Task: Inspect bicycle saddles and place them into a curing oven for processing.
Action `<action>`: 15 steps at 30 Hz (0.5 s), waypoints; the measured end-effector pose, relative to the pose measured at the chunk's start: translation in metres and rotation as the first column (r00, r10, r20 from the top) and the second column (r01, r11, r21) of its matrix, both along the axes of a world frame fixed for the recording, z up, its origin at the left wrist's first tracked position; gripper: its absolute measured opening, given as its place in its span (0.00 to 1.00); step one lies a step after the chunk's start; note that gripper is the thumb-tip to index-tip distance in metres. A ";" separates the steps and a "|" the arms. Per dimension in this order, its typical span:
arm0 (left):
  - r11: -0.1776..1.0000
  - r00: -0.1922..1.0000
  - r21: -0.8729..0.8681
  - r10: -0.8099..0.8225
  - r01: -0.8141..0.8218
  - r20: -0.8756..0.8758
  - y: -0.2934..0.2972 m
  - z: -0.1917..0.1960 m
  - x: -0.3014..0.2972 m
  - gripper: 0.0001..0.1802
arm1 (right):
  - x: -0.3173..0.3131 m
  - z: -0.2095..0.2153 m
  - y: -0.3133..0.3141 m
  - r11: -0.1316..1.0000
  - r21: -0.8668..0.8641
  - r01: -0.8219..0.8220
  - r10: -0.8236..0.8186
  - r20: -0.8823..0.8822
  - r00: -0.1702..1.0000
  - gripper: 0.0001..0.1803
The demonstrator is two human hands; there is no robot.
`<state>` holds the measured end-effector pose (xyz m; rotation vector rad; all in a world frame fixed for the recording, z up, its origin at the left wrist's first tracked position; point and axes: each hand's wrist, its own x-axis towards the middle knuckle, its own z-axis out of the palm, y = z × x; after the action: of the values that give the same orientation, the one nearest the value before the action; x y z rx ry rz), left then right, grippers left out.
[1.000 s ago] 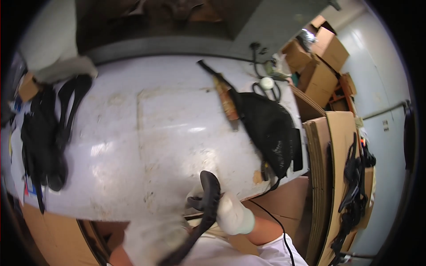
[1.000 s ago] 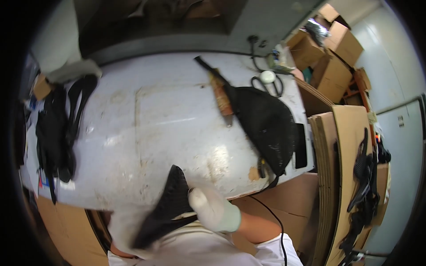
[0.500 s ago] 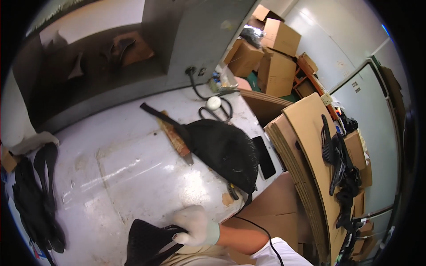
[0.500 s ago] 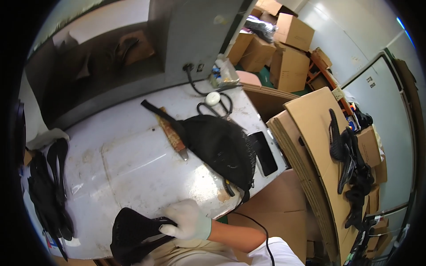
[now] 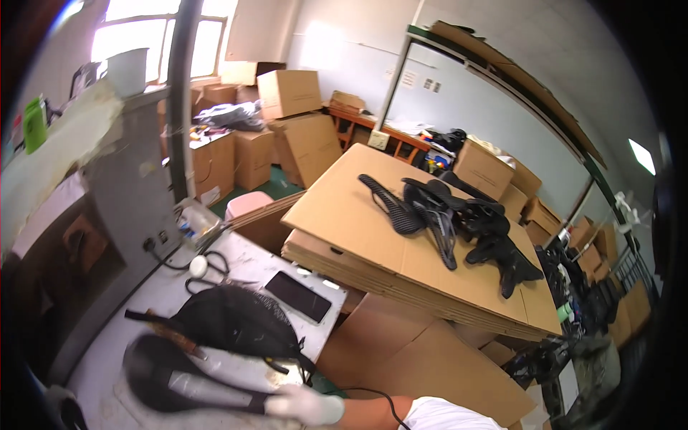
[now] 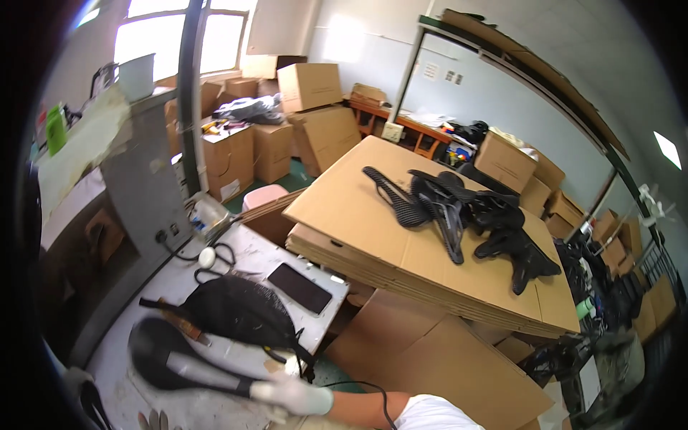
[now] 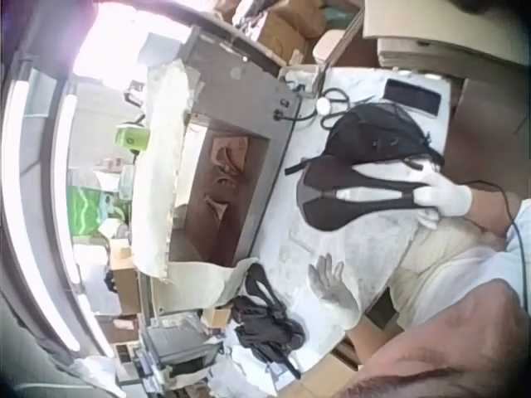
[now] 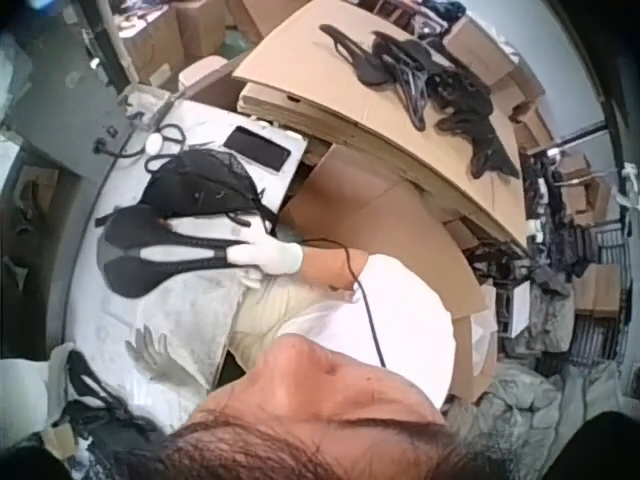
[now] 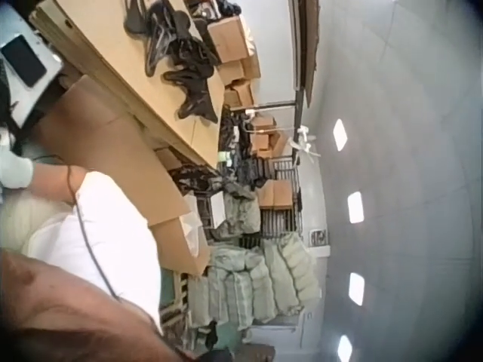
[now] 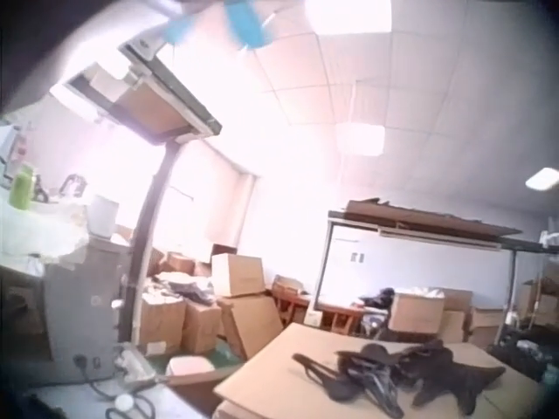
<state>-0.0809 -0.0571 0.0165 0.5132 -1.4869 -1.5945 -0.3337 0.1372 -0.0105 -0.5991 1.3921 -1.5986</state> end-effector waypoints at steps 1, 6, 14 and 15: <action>0.998 0.997 0.002 0.065 -0.065 0.049 -0.004 -0.011 0.011 0.51 | -0.025 0.027 0.013 0.990 -0.098 0.101 -0.097 0.042 0.994 0.16; 0.999 0.997 0.037 0.028 -0.031 0.074 -0.003 -0.009 0.033 0.29 | -0.131 0.095 0.087 0.415 -0.480 0.773 -0.856 0.081 0.510 0.28; 0.986 0.979 0.158 0.023 -0.055 0.201 0.015 -0.035 0.052 0.29 | -0.247 0.124 0.244 -0.381 -0.507 0.773 -0.821 0.570 -0.031 0.21; 0.986 0.977 0.155 0.031 -0.065 0.213 0.018 -0.033 0.051 0.29 | -0.269 0.120 0.261 -0.392 -0.473 0.789 -0.789 0.614 -0.023 0.19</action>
<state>-0.0302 -0.0393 -0.0167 0.8264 -1.4927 -1.6718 -0.6023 0.3982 0.1095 0.3005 0.8245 -3.6846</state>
